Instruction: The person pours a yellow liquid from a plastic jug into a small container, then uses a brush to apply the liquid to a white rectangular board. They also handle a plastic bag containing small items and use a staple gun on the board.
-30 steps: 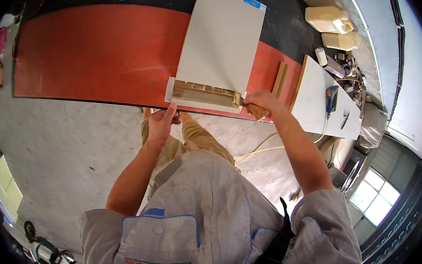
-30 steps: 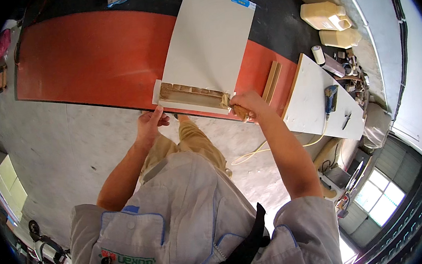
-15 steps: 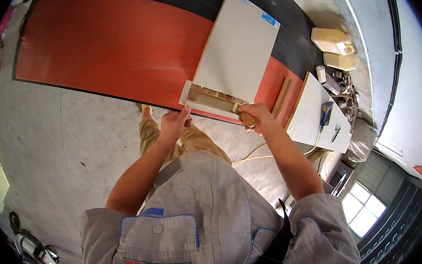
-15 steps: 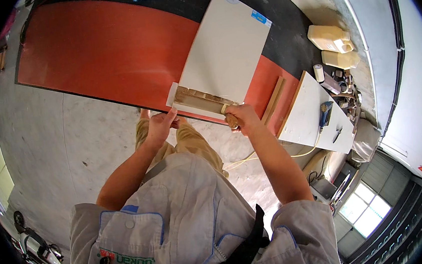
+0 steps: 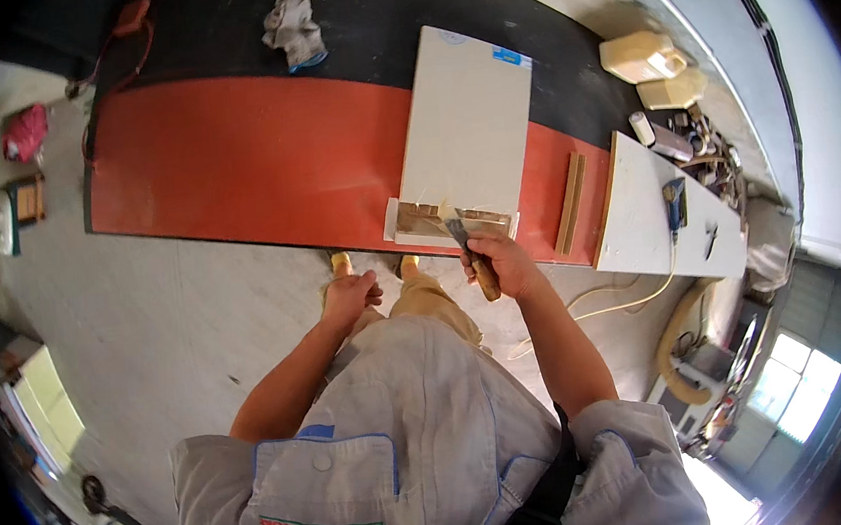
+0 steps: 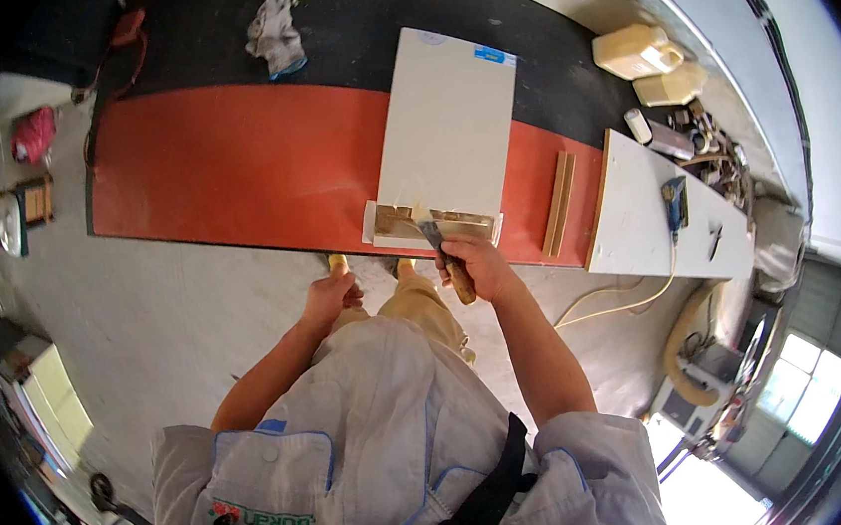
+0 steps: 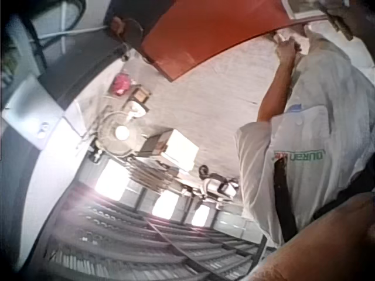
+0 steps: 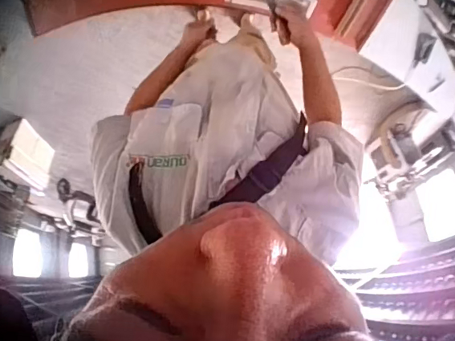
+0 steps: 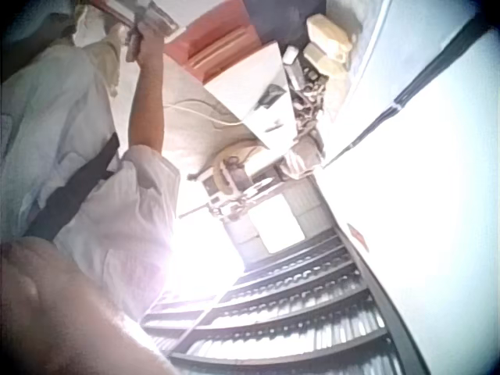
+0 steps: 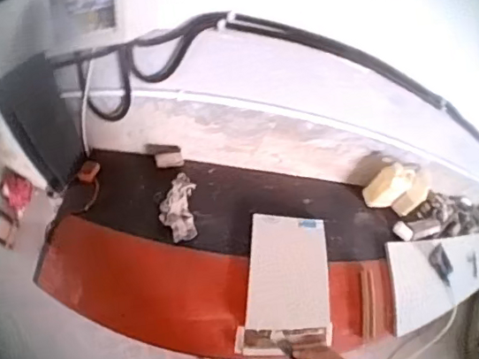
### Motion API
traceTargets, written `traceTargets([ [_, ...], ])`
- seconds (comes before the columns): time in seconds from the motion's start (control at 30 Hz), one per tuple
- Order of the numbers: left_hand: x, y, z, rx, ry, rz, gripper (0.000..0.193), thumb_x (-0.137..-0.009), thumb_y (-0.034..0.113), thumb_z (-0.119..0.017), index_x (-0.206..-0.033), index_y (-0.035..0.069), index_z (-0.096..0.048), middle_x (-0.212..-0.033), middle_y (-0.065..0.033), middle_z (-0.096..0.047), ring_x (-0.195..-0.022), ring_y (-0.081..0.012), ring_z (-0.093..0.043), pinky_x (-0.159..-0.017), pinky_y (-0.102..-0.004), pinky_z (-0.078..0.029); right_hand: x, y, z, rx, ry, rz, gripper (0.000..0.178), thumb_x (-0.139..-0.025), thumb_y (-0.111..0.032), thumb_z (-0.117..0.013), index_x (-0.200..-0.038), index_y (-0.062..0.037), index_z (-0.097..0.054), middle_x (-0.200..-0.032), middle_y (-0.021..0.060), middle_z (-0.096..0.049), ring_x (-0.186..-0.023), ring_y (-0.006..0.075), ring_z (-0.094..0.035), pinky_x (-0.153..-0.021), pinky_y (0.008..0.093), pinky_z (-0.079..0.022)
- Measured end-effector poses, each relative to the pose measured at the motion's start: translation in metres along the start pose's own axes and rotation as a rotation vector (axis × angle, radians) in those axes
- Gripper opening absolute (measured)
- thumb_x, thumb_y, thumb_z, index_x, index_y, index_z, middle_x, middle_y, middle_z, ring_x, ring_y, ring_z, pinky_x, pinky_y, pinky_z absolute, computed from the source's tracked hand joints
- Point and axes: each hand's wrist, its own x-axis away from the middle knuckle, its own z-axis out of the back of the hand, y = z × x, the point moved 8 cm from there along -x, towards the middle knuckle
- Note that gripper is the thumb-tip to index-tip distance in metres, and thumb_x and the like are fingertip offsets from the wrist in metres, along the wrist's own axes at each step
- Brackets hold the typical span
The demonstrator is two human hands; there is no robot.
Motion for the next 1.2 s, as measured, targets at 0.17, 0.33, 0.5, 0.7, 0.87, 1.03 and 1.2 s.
traceTargets([
  [0.17, 0.013, 0.012, 0.038, -0.150, -0.001, 0.019, 0.034, -0.102, 0.031, -0.067, -0.096, -0.003, -0.069, -0.087, -0.0128, -0.073, -0.074, -0.0210, -0.072, -0.072, -0.0335, -0.060, 0.006, 0.020, -0.013, 0.076, 0.152, 0.065, 0.022, -0.102, -0.017, -0.060, -0.102, 0.0022, -0.070, -0.084, 0.0099, -0.070, -0.069, 0.0189, -0.065, -0.065, 0.0355, -0.056],
  [0.33, 0.016, 0.026, 0.051, -0.206, 0.022, 0.016, 0.035, -0.102, 0.032, -0.066, -0.094, -0.002, -0.068, -0.089, -0.0137, -0.074, -0.075, -0.0213, -0.073, -0.072, -0.0334, -0.061, -0.030, 0.037, -0.035, -0.078, 0.180, 0.149, 0.018, -0.094, -0.010, -0.063, -0.084, 0.0046, -0.067, -0.074, 0.0141, -0.068, -0.061, 0.0214, -0.064, -0.054, 0.0371, -0.051],
  [0.5, 0.016, 0.032, 0.049, -0.221, -0.009, 0.018, 0.034, -0.101, 0.029, -0.068, -0.096, -0.005, -0.070, -0.092, -0.0135, -0.075, -0.081, -0.0202, -0.073, -0.075, -0.0327, -0.061, -0.062, 0.024, -0.066, -0.298, 0.233, 0.074, 0.018, -0.092, -0.004, -0.061, -0.078, 0.0066, -0.063, -0.070, 0.0161, -0.065, -0.058, 0.0253, -0.064, -0.049, 0.0370, -0.049],
  [0.7, 0.011, 0.031, 0.076, -0.242, 0.016, 0.031, 0.034, -0.101, 0.028, -0.068, -0.096, -0.006, -0.071, -0.094, -0.0146, -0.075, -0.084, -0.0194, -0.073, -0.077, -0.0323, -0.061, -0.071, 0.014, -0.076, -0.619, 0.155, 0.147, 0.017, -0.094, -0.006, -0.059, -0.081, 0.0048, -0.061, -0.078, 0.0183, -0.066, -0.060, 0.0239, -0.062, -0.047, 0.0315, -0.045],
  [0.87, -0.002, 0.048, 0.095, -1.030, -0.110, -0.324, 0.027, -0.096, 0.030, -0.069, -0.095, 0.003, -0.071, -0.092, -0.0120, -0.076, -0.086, -0.0242, -0.073, -0.076, -0.0393, -0.057, -0.062, 0.039, -0.046, 0.151, 0.223, 0.421, 0.019, -0.093, -0.013, -0.064, -0.086, 0.0031, -0.071, -0.081, 0.0125, -0.072, -0.066, 0.0241, -0.067, -0.055, 0.0396, -0.053],
  [1.03, 0.005, 0.058, 0.070, -1.581, -0.201, -0.710, 0.025, -0.094, 0.035, -0.069, -0.086, 0.012, -0.063, -0.088, -0.0078, -0.077, -0.079, -0.0276, -0.073, -0.072, -0.0419, -0.056, -0.103, 0.055, -0.026, 0.169, 0.249, 0.398, 0.019, -0.093, -0.013, -0.065, -0.087, 0.0024, -0.074, -0.076, 0.0113, -0.072, -0.062, 0.0219, -0.067, -0.057, 0.0399, -0.055],
  [1.2, -0.033, 0.025, 0.106, -0.345, -0.092, -0.024, 0.029, -0.099, 0.027, -0.067, -0.097, -0.002, -0.070, -0.093, -0.0152, -0.079, -0.087, -0.0252, -0.077, -0.077, -0.0353, -0.060, -0.009, 0.026, -0.035, -0.310, 0.229, 0.301, 0.018, -0.094, -0.014, -0.067, -0.095, 0.0042, -0.071, -0.080, 0.0137, -0.072, -0.061, 0.0223, -0.066, -0.056, 0.0371, -0.054],
])
